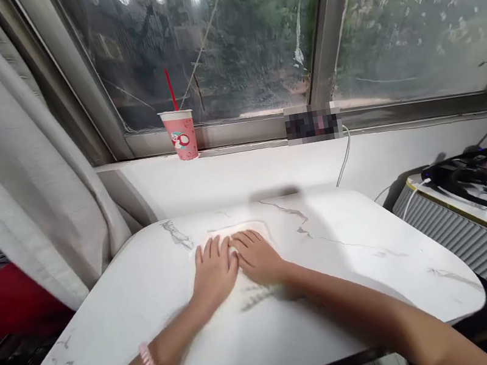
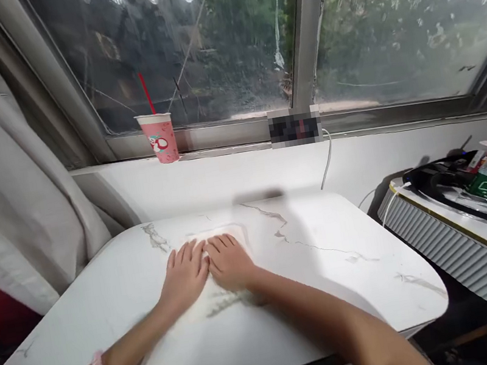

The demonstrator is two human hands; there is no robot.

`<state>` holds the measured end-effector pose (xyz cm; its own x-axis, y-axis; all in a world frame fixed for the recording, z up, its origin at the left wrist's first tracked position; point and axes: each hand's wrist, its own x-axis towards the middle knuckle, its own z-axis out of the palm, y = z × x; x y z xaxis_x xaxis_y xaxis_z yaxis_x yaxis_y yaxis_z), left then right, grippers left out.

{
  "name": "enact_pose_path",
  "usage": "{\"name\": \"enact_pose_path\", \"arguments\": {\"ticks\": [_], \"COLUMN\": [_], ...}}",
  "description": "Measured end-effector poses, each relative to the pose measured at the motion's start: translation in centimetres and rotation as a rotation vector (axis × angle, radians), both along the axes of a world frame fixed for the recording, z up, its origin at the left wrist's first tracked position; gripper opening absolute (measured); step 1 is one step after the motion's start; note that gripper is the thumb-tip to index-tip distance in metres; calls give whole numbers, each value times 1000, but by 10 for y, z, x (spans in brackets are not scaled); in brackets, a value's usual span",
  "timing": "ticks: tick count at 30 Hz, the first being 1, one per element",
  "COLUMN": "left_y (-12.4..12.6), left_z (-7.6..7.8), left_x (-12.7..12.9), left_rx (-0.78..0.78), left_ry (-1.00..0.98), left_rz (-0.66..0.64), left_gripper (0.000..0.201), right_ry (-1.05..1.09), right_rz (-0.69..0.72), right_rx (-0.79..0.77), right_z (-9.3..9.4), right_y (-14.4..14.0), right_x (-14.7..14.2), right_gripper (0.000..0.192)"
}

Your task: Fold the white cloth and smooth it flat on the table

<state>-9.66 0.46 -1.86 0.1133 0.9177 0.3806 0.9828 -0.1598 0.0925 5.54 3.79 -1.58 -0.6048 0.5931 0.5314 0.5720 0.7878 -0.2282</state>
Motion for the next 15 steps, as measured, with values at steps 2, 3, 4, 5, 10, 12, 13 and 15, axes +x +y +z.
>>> {"name": "enact_pose_path", "arguments": {"ticks": [2, 3, 4, 5, 10, 12, 13, 15], "left_y": [-37, -55, -72, -87, -112, -93, -80, -48], "left_z": [-8, -11, -15, -17, -16, -10, -6, 1], "left_x": [7, 10, 13, 16, 33, 41, 45, 54], "left_rx": [26, 35, 33, 19, -167, -249, -282, -317], "left_ry": [-8, -17, -30, -46, -180, -237, -260, -302], "left_rz": [-57, -100, -157, -220, -390, -375, -365, -335], "left_gripper": [52, 52, 53, 55, 69, 65, 62, 54], "right_ry": [26, 35, 42, 44, -48, -67, -63, -44], "right_rz": [26, 28, 31, 40, 114, 98, 79, 43], "right_rx": [26, 12, -5, -35, -191, -207, -203, -182], "right_z": [0, 1, 2, 4, 20, 23, 24, 23], "right_y": [-37, -56, -74, -89, -117, -103, -93, -67], "right_x": [16, 25, 35, 45, 88, 96, 97, 99], "right_gripper": [39, 41, 44, 47, 53, 50, 47, 43]}}
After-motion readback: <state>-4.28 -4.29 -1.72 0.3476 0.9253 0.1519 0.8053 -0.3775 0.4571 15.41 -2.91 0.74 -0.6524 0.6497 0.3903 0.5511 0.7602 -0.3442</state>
